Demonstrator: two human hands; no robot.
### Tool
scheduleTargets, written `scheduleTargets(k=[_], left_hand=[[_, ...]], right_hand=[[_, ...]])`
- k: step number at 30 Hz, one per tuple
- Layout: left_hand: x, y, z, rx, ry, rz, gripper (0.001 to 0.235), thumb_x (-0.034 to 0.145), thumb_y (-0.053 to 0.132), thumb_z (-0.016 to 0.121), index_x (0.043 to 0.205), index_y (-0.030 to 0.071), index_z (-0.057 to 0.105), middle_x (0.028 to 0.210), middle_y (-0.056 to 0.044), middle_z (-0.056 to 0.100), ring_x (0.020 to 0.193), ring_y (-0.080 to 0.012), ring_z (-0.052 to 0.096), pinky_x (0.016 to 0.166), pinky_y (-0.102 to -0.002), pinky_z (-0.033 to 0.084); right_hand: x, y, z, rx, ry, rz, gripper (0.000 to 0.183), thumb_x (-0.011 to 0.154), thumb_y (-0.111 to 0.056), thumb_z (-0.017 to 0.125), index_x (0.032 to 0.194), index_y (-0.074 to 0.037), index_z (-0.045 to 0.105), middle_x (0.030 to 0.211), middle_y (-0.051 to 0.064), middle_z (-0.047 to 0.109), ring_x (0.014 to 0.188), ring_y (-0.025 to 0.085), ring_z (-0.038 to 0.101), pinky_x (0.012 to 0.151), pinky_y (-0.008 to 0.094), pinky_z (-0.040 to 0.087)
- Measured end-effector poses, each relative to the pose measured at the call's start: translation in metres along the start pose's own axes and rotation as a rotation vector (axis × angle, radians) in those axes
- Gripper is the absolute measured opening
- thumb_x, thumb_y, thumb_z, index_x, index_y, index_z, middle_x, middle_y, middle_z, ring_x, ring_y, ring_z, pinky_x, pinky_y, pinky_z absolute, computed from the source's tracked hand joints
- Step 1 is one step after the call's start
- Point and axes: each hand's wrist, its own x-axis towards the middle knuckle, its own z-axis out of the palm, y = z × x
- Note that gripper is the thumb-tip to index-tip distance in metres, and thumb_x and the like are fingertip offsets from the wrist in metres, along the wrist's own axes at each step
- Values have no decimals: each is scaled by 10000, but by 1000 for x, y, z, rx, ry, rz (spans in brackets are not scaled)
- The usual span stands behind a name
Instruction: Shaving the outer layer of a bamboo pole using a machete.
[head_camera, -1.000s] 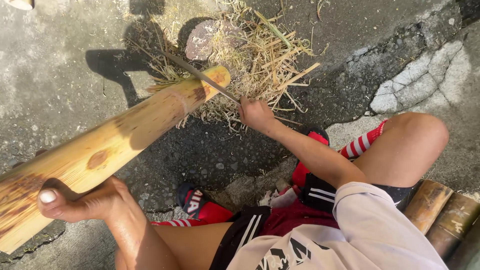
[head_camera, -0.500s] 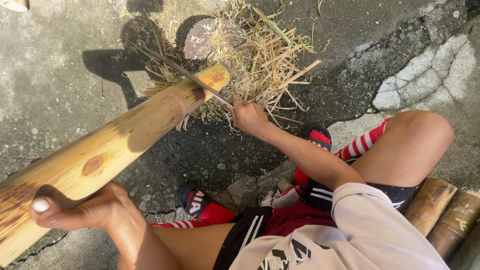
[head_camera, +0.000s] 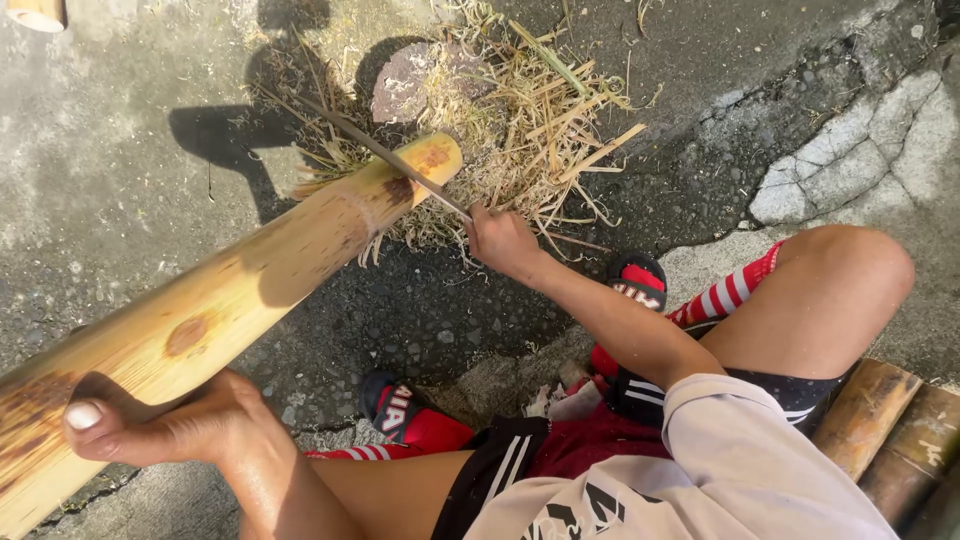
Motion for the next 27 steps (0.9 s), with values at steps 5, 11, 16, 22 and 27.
scheduleTargets(k=[5, 11, 16, 22, 27], left_hand=[[-7, 27, 0, 29, -39, -148, 987, 907, 558, 822, 1538, 6, 303, 1575, -182, 399, 1482, -254, 406, 1324, -424, 319], [1, 3, -23, 32, -36, -41, 1041, 922, 632, 760, 1581, -7, 268, 1531, -218, 414, 1459, -334, 461, 1240, -532, 408], [-12, 23, 26, 137, -57, -8, 1006, 910, 652, 751, 1519, 22, 256, 1481, -191, 403, 1429, -312, 442, 1305, -543, 413], [1, -14, -29, -68, -7, 12, 975, 928, 515, 791, 1565, 6, 255, 1519, -198, 412, 1427, -324, 475, 1217, -522, 421], [1, -25, -6, -121, -16, 5, 936, 898, 318, 860, 1522, 40, 221, 1471, -187, 430, 1377, -309, 510, 1233, -532, 459]], right_hand=[[30, 83, 40, -15, -133, 237, 258, 1051, -129, 463, 957, 86, 571, 617, 212, 653, 516, 373, 703, 436, 460, 587], [7, 24, 4, 24, -67, 279, 311, 1076, -224, 493, 967, 50, 591, 591, 231, 649, 518, 417, 674, 497, 511, 562], [-3, -15, -9, -1, -80, 9, 302, 1043, -214, 507, 943, 59, 587, 640, 231, 669, 494, 417, 675, 480, 524, 565], [16, 96, 49, -40, -215, 323, 282, 1030, -181, 539, 991, 85, 625, 734, 292, 674, 722, 454, 719, 677, 509, 603], [15, 89, 19, 436, -264, 456, 291, 1047, -166, 553, 1024, 106, 652, 732, 151, 642, 649, 280, 639, 637, 464, 560]])
